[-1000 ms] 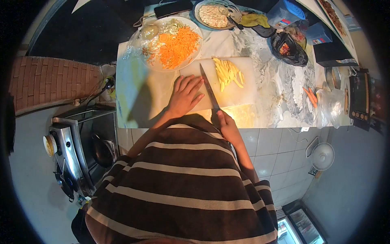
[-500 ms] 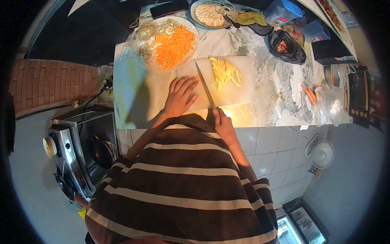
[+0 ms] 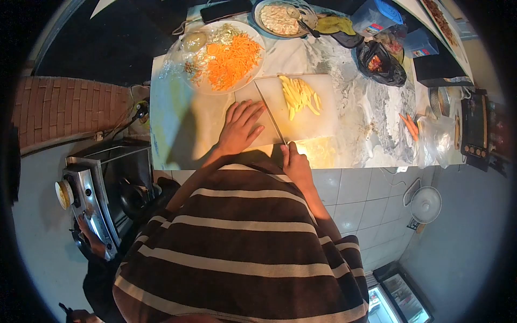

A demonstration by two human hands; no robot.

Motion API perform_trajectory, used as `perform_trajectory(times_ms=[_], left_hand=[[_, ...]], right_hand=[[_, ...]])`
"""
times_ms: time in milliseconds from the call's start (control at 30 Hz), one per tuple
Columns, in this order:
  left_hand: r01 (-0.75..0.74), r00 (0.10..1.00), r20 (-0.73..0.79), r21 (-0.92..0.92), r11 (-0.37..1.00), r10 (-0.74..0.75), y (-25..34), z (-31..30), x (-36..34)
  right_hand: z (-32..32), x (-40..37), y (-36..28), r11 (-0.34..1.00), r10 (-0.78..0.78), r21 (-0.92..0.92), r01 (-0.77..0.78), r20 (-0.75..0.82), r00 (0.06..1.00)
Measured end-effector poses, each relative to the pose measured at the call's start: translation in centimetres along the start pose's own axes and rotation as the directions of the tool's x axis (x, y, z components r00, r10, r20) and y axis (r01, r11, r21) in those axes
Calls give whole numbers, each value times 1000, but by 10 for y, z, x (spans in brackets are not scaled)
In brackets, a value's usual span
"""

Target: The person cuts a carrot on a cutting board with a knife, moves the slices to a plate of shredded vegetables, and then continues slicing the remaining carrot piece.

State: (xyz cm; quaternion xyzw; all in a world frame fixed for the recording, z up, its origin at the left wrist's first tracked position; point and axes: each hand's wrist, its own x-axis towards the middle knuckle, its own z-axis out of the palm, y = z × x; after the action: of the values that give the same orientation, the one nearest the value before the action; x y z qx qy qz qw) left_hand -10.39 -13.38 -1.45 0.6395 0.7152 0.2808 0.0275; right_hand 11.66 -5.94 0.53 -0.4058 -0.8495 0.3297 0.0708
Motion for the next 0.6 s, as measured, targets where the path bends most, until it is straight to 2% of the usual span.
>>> perform_trajectory(times_ms=[100, 400, 600], left_hand=[[0, 1000, 0, 5, 1000, 0, 0, -1, 0], [-1, 1000, 8, 21, 1000, 1, -1, 2, -1], [10, 1000, 9, -27, 1000, -9, -1, 1, -1]], right_hand=[[0, 0, -1, 1000, 19, 13, -19, 13, 1000], [-3, -1, -4, 994, 48, -102, -46, 23, 999], [0, -2, 3, 995, 15, -99, -13, 11, 1000]])
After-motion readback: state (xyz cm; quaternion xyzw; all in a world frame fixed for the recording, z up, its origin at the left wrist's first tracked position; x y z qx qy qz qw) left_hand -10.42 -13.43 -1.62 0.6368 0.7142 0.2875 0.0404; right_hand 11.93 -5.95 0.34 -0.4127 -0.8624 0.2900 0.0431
